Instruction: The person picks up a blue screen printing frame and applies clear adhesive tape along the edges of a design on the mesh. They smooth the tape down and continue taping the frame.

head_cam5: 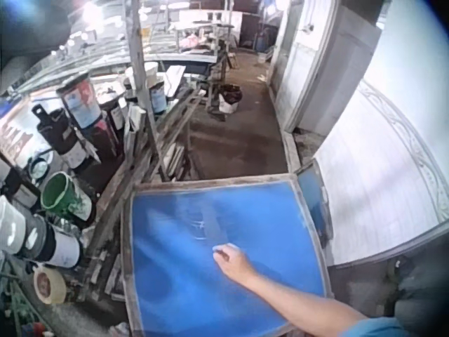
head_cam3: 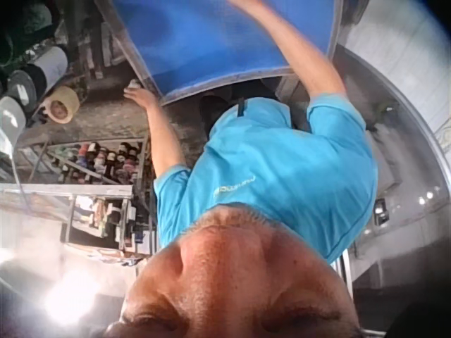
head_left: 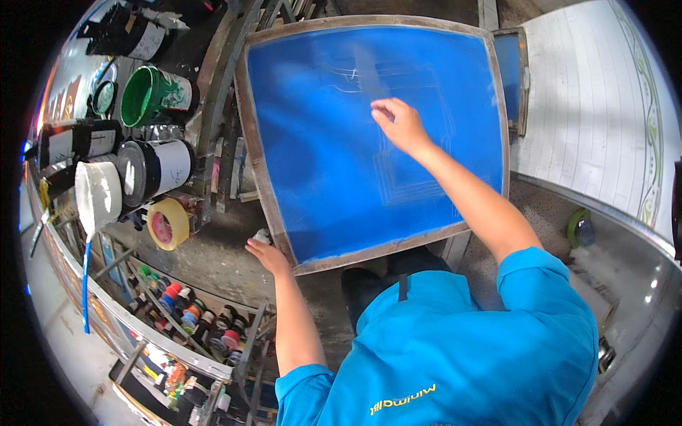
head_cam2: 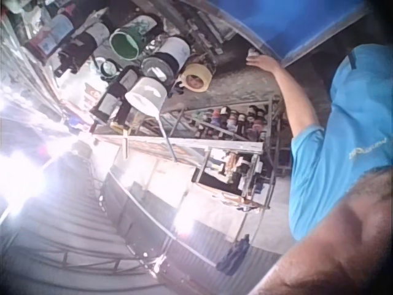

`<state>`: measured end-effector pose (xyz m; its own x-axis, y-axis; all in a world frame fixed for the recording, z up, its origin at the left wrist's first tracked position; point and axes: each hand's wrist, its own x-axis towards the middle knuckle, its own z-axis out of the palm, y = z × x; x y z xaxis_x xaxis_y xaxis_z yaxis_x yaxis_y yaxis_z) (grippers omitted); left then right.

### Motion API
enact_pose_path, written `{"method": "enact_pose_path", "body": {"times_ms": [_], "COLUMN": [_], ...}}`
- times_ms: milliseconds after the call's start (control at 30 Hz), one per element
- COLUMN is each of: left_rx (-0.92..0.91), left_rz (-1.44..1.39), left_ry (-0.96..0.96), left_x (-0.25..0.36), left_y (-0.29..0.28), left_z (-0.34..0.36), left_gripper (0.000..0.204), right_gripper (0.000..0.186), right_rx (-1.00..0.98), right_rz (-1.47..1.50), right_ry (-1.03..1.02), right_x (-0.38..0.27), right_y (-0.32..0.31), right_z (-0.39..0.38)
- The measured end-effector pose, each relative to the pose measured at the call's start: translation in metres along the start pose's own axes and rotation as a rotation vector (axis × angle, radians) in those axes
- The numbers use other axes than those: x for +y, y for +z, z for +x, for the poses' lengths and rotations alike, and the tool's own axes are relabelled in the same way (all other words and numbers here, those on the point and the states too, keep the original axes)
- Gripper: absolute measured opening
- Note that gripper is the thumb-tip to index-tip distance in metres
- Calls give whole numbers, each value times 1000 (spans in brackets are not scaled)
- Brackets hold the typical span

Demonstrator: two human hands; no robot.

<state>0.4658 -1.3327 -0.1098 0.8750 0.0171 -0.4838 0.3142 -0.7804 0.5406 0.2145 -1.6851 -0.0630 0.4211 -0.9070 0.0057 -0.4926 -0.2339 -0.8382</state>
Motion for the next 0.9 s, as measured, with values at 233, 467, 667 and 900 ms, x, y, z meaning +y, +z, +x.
{"method": "enact_pose_path", "body": {"times_ms": [233, 467, 667, 900], "left_rx": [148, 160, 143, 134], "left_rz": [311, 308, 311, 338], "left_ry": [77, 26, 32, -1], "left_x": [33, 25, 22, 26], "left_y": [11, 17, 17, 16], "left_z": [-27, -19, -18, -19], "left_gripper": [86, 84, 82, 82], "right_gripper": [25, 26, 21, 18], "right_rx": [-139, -233, -300, -360], "right_rz": [-279, -389, -510, -589], "right_ry": [-369, -190, -470, -550], "right_x": [7, 10, 2, -4], "right_y": [15, 41, 56, 53], "right_z": [131, 197, 211, 219]}}
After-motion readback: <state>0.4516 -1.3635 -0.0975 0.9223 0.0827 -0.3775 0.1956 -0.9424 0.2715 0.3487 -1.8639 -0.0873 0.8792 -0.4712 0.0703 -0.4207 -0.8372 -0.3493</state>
